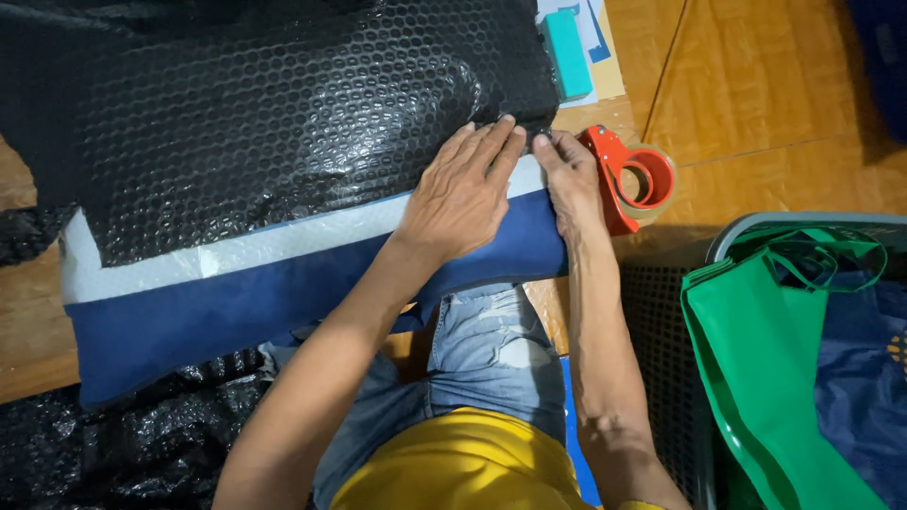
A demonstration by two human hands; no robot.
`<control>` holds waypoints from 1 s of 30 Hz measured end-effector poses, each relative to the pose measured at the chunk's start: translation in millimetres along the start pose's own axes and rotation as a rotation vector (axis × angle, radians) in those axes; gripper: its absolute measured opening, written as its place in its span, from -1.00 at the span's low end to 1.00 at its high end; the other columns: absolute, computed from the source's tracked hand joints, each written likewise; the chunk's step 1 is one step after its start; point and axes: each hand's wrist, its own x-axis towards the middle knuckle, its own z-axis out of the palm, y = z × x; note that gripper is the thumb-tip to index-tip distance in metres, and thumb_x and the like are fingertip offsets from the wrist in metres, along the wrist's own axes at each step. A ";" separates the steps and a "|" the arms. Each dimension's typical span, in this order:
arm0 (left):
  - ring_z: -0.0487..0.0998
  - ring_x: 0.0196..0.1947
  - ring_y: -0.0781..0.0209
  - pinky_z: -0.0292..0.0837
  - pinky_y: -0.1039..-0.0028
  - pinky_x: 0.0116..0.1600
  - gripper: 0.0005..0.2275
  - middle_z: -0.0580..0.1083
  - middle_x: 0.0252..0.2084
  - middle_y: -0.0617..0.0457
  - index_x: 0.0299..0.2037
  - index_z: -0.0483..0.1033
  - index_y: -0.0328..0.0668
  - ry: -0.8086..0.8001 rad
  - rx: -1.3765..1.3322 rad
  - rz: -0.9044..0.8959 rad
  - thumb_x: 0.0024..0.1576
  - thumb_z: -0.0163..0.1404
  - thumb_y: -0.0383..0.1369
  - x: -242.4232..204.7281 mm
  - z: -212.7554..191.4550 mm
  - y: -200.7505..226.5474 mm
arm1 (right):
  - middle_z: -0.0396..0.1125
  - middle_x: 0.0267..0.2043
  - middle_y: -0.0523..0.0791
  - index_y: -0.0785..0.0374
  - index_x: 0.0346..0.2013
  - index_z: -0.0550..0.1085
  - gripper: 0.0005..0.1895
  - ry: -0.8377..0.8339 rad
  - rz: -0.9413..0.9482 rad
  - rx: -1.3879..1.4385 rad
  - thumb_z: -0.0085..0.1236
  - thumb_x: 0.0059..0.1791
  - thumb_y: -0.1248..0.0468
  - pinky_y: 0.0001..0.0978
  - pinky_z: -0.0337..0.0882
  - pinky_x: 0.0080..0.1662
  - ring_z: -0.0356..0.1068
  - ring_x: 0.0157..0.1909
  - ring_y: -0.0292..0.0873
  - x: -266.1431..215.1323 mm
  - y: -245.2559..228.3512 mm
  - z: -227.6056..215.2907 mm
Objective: Wrapping a pillow bag in black bubble wrap and securing it with tape using a dispenser
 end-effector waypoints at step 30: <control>0.28 0.41 -0.30 -0.11 -0.30 0.45 -0.54 0.25 0.40 -0.31 0.37 0.28 -0.36 0.657 0.227 -0.819 0.26 0.06 -0.57 -206.5 -214.1 -79.2 | 0.18 0.33 0.37 0.70 0.25 0.26 -0.40 0.017 -0.516 -0.864 -0.22 0.19 0.12 -0.04 0.12 0.32 0.16 0.34 0.38 -110.6 -46.7 66.0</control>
